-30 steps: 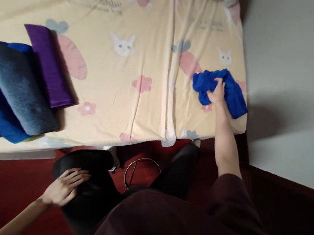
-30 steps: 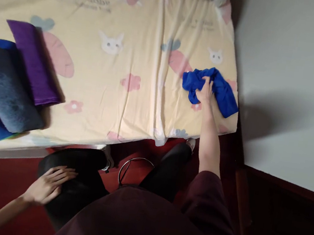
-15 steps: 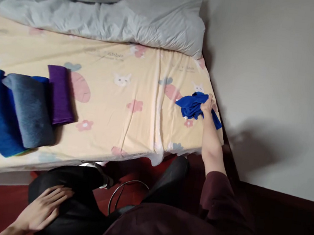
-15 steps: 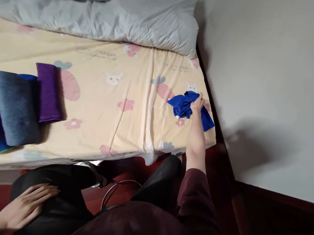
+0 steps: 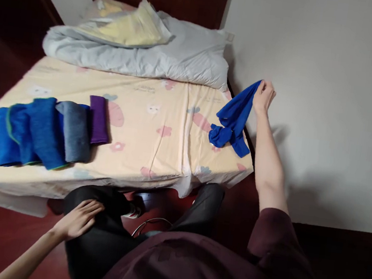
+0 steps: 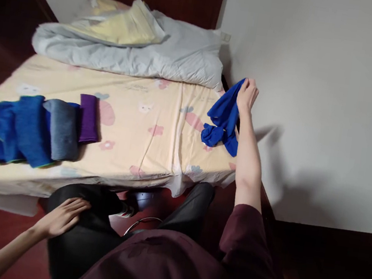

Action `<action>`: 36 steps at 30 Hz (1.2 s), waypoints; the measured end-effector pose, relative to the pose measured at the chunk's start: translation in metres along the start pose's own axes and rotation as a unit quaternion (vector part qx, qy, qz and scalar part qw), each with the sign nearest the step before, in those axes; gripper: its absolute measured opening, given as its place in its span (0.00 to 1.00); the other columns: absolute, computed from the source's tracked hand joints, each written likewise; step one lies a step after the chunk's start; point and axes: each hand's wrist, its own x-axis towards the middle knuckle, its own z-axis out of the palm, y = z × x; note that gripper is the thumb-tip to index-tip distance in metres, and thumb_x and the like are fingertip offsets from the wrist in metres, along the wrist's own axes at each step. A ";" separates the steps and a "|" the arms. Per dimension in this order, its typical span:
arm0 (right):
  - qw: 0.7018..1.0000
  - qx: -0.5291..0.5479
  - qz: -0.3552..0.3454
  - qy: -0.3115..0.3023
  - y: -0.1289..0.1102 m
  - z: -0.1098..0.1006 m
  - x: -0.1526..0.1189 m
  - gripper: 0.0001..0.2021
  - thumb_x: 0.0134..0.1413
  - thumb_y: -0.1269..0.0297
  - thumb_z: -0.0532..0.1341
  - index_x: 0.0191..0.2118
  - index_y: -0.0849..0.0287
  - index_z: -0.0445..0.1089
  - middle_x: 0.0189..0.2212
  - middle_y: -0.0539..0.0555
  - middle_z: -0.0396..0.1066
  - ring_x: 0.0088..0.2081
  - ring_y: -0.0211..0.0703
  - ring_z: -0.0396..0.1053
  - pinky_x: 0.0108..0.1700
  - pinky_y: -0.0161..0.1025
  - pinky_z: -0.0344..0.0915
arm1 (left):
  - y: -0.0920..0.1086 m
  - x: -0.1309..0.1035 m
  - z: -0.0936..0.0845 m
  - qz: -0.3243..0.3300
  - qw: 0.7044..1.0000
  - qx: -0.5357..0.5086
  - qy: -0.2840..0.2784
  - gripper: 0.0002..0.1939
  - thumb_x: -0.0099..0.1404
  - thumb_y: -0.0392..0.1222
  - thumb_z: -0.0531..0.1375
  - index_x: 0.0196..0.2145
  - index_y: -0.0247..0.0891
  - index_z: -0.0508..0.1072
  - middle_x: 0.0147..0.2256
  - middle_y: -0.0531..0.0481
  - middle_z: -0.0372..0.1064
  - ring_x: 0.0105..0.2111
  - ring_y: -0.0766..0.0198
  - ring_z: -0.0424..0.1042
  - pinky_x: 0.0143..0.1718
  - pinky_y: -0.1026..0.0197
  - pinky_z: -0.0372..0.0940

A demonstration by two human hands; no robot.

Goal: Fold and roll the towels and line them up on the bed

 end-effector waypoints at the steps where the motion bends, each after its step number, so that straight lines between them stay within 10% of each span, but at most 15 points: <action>1: 1.000 0.010 -0.014 0.023 -0.019 -0.017 0.006 0.20 0.79 0.53 0.43 0.41 0.55 0.66 0.38 0.59 0.73 0.45 0.47 0.72 0.54 0.45 0.64 | 0.006 0.006 -0.004 -0.002 1.000 0.000 -0.007 0.23 0.69 0.42 0.49 0.50 0.38 0.82 0.52 0.40 0.79 0.54 0.51 0.75 0.62 0.47 0.63; 6: 0.981 0.070 -0.086 0.161 -0.112 -0.102 0.033 0.18 0.79 0.65 0.47 0.31 0.46 0.50 0.29 0.47 0.62 0.33 0.37 0.60 0.44 0.33 0.60 | 0.072 0.058 -0.052 -0.042 0.997 -0.030 0.063 0.20 0.71 0.40 0.50 0.52 0.40 0.79 0.54 0.42 0.77 0.56 0.50 0.73 0.60 0.46 0.64; 10: 0.954 0.124 -0.156 0.222 -0.193 -0.172 0.021 0.22 0.76 0.72 0.49 0.30 0.45 0.42 0.29 0.48 0.59 0.33 0.38 0.58 0.44 0.33 0.60 | 0.148 0.106 -0.140 -0.045 0.954 -0.102 0.278 0.18 0.75 0.43 0.54 0.59 0.40 0.71 0.57 0.39 0.73 0.58 0.51 0.71 0.61 0.46 0.66; 13: 0.935 0.184 -0.266 0.144 -0.254 -0.207 -0.037 0.17 0.76 0.70 0.50 0.31 0.49 0.52 0.31 0.50 0.63 0.36 0.38 0.63 0.47 0.34 0.62 | 0.194 0.132 -0.218 -0.016 0.892 -0.170 0.419 0.25 0.74 0.48 0.60 0.64 0.40 0.64 0.61 0.36 0.67 0.61 0.50 0.68 0.62 0.44 0.68; 18: 0.911 0.305 -0.269 -0.067 -0.312 -0.202 -0.193 0.15 0.74 0.49 0.55 0.38 0.51 0.68 0.34 0.50 0.69 0.42 0.43 0.73 0.50 0.40 0.71 | 0.230 0.158 -0.302 0.032 0.845 -0.249 0.472 0.40 0.71 0.59 0.63 0.71 0.43 0.52 0.66 0.35 0.61 0.62 0.49 0.68 0.57 0.45 0.71; 22: 0.889 0.406 -0.119 -0.172 -0.307 -0.169 -0.287 0.20 0.67 0.37 0.58 0.38 0.47 0.72 0.30 0.51 0.71 0.38 0.49 0.76 0.40 0.44 0.76 | 0.237 0.153 -0.313 0.027 0.872 -0.231 0.429 0.31 0.71 0.56 0.64 0.62 0.35 0.65 0.51 0.40 0.74 0.50 0.55 0.76 0.51 0.55 0.72; 27: 0.839 0.505 0.054 -0.194 -0.279 -0.136 -0.360 0.20 0.65 0.38 0.59 0.35 0.49 0.72 0.26 0.49 0.71 0.27 0.47 0.75 0.30 0.44 0.76 | 0.233 0.124 -0.283 0.016 0.924 -0.193 0.328 0.09 0.75 0.42 0.57 0.44 0.36 0.75 0.37 0.48 0.75 0.36 0.62 0.76 0.41 0.63 0.70; 36: 0.833 0.513 0.083 -0.189 -0.259 -0.105 -0.442 0.18 0.52 0.57 0.72 0.49 0.46 0.73 0.44 0.53 0.77 0.43 0.52 0.78 0.45 0.50 0.80 | 0.239 0.123 -0.253 -0.051 0.939 -0.164 0.298 0.07 0.69 0.34 0.56 0.43 0.38 0.72 0.34 0.49 0.73 0.30 0.63 0.72 0.35 0.63 0.66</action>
